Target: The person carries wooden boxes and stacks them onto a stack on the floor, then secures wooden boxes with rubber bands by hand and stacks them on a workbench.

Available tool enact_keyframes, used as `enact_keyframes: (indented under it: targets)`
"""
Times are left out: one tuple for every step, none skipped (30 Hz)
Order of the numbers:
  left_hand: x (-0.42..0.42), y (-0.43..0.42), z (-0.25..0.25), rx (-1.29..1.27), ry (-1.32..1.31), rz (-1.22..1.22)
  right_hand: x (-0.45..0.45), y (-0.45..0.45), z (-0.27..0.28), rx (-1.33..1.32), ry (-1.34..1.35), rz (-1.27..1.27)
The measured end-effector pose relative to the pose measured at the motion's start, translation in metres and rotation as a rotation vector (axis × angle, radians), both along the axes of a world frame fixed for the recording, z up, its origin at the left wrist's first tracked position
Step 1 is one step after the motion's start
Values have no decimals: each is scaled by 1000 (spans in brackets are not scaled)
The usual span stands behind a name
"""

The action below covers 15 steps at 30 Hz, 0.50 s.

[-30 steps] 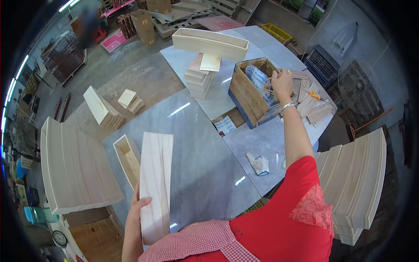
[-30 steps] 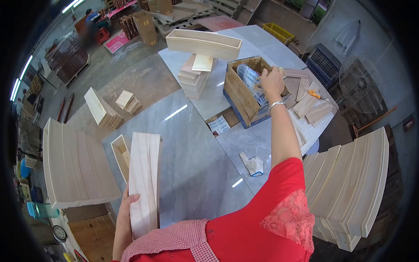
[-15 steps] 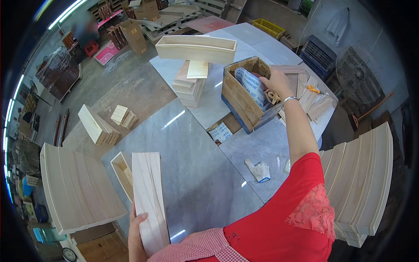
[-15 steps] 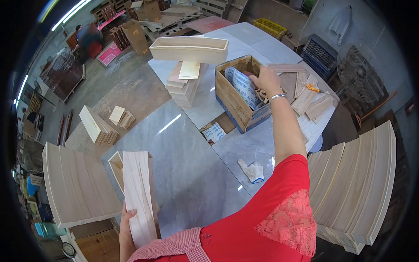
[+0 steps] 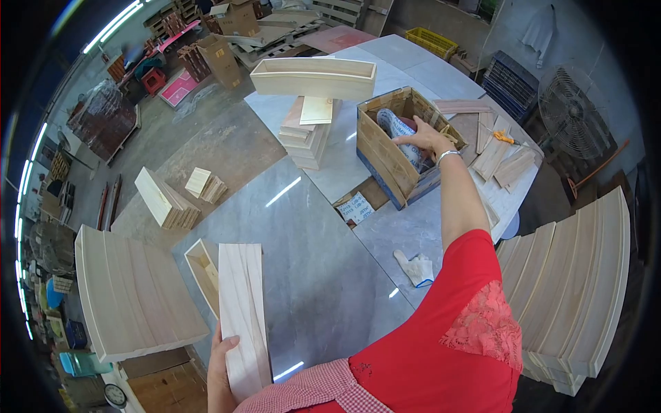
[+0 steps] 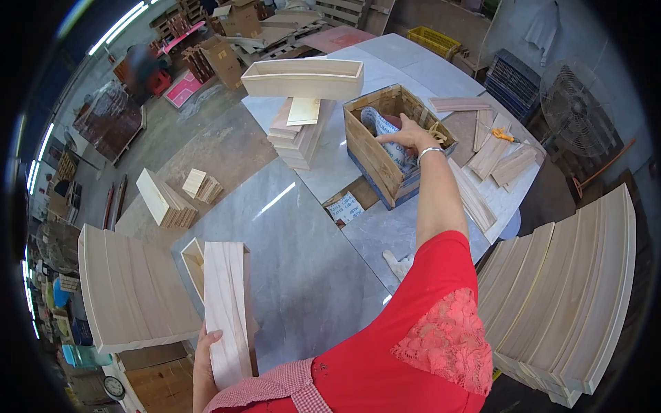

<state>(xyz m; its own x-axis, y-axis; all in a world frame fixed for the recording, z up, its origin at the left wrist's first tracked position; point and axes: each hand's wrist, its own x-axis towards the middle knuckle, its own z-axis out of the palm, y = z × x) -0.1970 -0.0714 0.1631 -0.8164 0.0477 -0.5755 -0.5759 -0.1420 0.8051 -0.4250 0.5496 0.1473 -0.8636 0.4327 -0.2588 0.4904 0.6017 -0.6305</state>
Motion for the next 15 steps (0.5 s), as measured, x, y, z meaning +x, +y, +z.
enact_keyframes:
  targets:
    - [1,1,5,-24,-4,19,2,0,3,-105,-55,9]
    - [1,0,5,-20,-1,26,5,1,7,-209,-108,17]
    - [2,-2,3,-13,8,31,7,3,11,-310,-156,25]
    - [3,-3,2,-4,14,37,4,9,-5,-404,-131,-6]
    - [4,-3,2,-16,14,41,4,11,-16,-309,-124,-6]
    - [5,-3,3,-27,12,46,4,12,-27,-214,-118,-8]
    - [6,-2,3,-37,9,54,-1,14,-42,-116,-114,-8]
    - [6,-1,3,-20,1,48,-7,10,-59,147,31,-3]
    - [7,0,3,-8,-12,43,-10,18,-69,216,-3,-1]
    - [8,0,4,1,-25,35,-7,13,-62,281,-38,-1]
    - [7,2,6,0,-23,30,-6,7,-50,350,-67,-1]
    - [6,5,7,2,-17,28,-1,-3,-44,388,9,-67]
    - [6,6,8,2,-11,28,-1,-10,-35,411,50,-144]
    - [7,5,9,-7,-3,25,0,-16,-27,431,89,-223]
    - [6,3,9,-15,5,19,0,-20,-20,450,127,-305]
